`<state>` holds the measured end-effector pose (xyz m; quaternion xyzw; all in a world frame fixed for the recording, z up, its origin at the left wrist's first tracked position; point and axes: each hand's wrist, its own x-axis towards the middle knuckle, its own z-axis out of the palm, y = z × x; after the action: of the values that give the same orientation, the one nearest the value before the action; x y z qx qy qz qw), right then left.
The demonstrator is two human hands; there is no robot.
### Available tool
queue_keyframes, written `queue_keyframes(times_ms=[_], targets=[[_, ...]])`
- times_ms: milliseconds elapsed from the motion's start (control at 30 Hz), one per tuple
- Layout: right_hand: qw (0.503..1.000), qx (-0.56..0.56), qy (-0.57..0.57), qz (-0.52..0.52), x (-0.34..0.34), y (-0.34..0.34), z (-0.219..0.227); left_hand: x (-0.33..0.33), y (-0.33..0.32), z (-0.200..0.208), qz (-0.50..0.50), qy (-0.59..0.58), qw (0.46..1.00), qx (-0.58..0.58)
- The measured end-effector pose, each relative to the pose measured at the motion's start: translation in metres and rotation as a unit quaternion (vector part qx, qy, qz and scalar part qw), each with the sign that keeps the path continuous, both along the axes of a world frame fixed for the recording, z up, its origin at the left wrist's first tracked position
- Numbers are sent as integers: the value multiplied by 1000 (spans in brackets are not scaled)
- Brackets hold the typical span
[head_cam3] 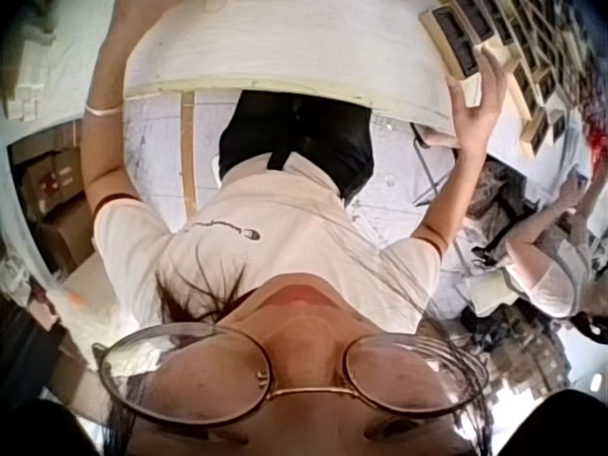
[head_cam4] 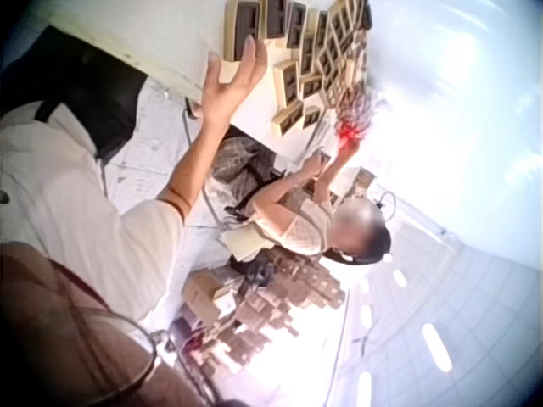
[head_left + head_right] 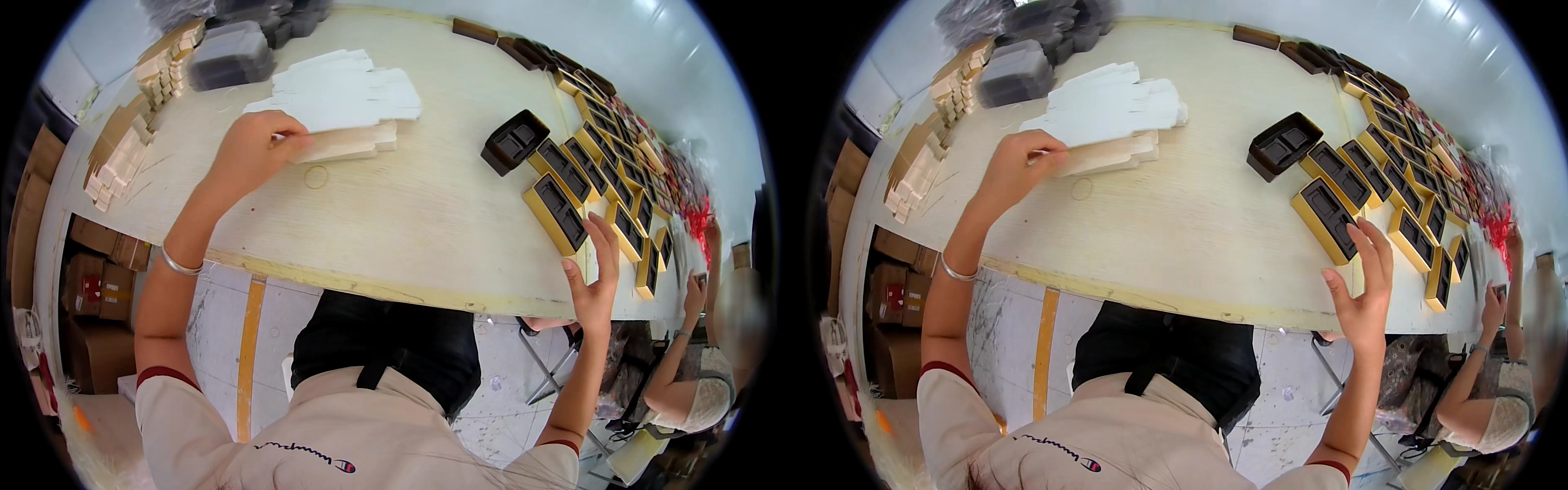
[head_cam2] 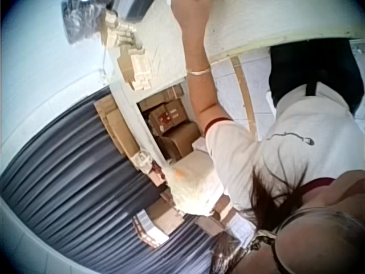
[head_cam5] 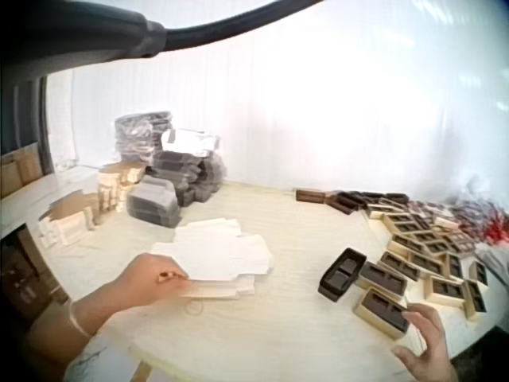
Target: The person folds flat white cardboard pieces into small rectangular boxes and inserts black plastic trays into them. The person repeats this process multiple times, stacking the finished boxes on the table.
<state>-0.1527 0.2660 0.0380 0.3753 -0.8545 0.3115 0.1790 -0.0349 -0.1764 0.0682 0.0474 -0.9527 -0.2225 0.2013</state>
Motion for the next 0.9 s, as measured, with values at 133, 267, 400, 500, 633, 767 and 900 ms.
queue_keyframes(times_ms=[133,267,400,500,633,767,900], targets=[[994,-64,88,1,29,-19,1,24,39,23,-65,281,928,-236],[961,-54,242,123,86,-38,-18,68,142,-10,-209,214,911,-284],[974,62,128,175,106,-54,-51,72,173,-59,-279,87,948,-124],[993,4,4,122,105,-59,-65,59,172,-63,-262,33,964,-32],[996,12,72,51,92,-84,-63,35,175,-69,-174,71,979,-82],[979,59,142,137,93,-75,-69,53,172,-79,-199,93,965,-143],[976,94,129,146,92,-77,-68,55,164,-84,-206,95,970,-91]])
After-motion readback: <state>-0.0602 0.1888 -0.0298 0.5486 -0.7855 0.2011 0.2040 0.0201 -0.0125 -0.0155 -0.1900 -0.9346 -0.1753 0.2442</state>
